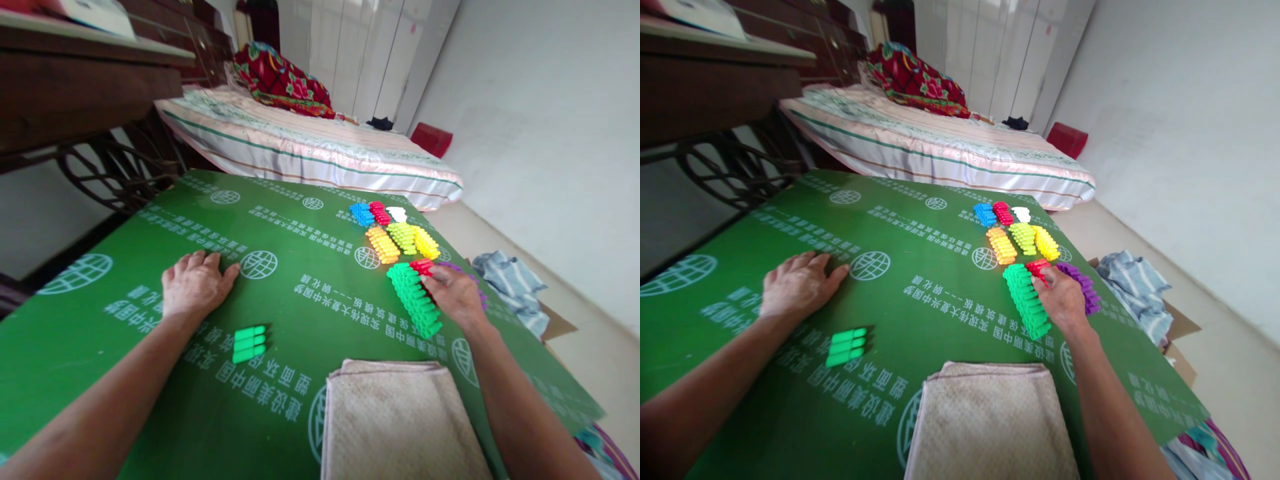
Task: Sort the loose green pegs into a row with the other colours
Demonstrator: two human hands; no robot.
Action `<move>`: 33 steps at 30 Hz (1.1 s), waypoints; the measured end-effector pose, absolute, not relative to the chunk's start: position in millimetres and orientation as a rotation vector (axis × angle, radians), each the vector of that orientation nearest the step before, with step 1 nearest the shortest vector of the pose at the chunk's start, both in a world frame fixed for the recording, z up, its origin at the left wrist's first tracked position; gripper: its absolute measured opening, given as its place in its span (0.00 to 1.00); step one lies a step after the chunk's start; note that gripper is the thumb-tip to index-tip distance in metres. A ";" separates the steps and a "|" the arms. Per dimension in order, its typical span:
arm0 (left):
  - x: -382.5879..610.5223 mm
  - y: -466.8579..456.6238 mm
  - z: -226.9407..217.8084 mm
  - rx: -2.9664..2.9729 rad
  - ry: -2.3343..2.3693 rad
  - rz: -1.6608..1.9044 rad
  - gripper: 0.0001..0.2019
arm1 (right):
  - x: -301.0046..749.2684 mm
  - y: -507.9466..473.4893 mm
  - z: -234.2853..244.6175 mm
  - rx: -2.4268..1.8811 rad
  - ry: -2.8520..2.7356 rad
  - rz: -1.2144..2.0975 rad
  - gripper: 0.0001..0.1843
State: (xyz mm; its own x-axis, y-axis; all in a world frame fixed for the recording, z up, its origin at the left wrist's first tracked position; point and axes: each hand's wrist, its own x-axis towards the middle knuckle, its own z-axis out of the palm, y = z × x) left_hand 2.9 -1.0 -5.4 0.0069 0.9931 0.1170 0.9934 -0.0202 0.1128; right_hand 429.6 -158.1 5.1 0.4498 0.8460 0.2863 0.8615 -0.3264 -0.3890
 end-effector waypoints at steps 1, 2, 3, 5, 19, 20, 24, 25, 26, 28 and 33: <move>3.2 -1.3 -5.1 -2.229 -2.197 -0.257 0.32 | 427.9 -159.0 6.7 -2.212 -1.408 -0.029 0.15; 3.5 -1.6 -4.9 -2.229 -2.197 -0.258 0.32 | 425.7 -159.8 8.9 -2.206 -1.390 -0.028 0.15; 3.7 -1.8 -4.9 -2.229 -2.196 -0.261 0.31 | 423.2 -160.6 11.3 -2.199 -1.380 -0.038 0.15; 3.5 -1.9 -5.4 -2.230 -2.191 -0.270 0.31 | 416.2 -161.8 16.4 -2.174 -1.385 -0.084 0.16; 3.9 -5.7 -14.1 -2.201 -2.171 -0.315 0.28 | 258.8 -170.0 22.1 -1.807 -2.075 0.183 0.11; 4.0 -6.1 -15.0 -2.195 -2.170 -0.316 0.28 | 245.5 -169.9 25.9 -1.801 -2.146 0.215 0.10; 3.0 -5.7 -17.8 -2.184 -2.157 -0.313 0.29 | 193.8 -165.8 38.3 -1.795 -2.347 0.320 0.11; 2.6 -5.5 -17.6 -2.191 -2.151 -0.314 0.29 | 181.5 -163.9 39.2 -1.804 -2.369 0.337 0.13; 2.2 -5.3 -17.0 -2.200 -2.146 -0.319 0.29 | 169.9 -161.7 39.0 -1.814 -2.384 0.348 0.14; 1.5 -5.2 -14.3 -2.224 -2.141 -0.321 0.30 | 149.8 -156.2 35.9 -1.815 -2.410 0.350 0.20; 0.8 -4.3 -7.0 -2.244 -2.148 -0.293 0.31 | 125.0 -143.6 28.3 -1.807 -2.485 0.311 0.27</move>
State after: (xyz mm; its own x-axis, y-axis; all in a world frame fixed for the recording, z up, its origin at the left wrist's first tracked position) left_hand 0.8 -4.3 -7.0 0.0347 0.9881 0.1498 0.9921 -0.0521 0.1142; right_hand 125.0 -143.6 28.3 -0.3145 0.9463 -0.0746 0.9355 0.2957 -0.1933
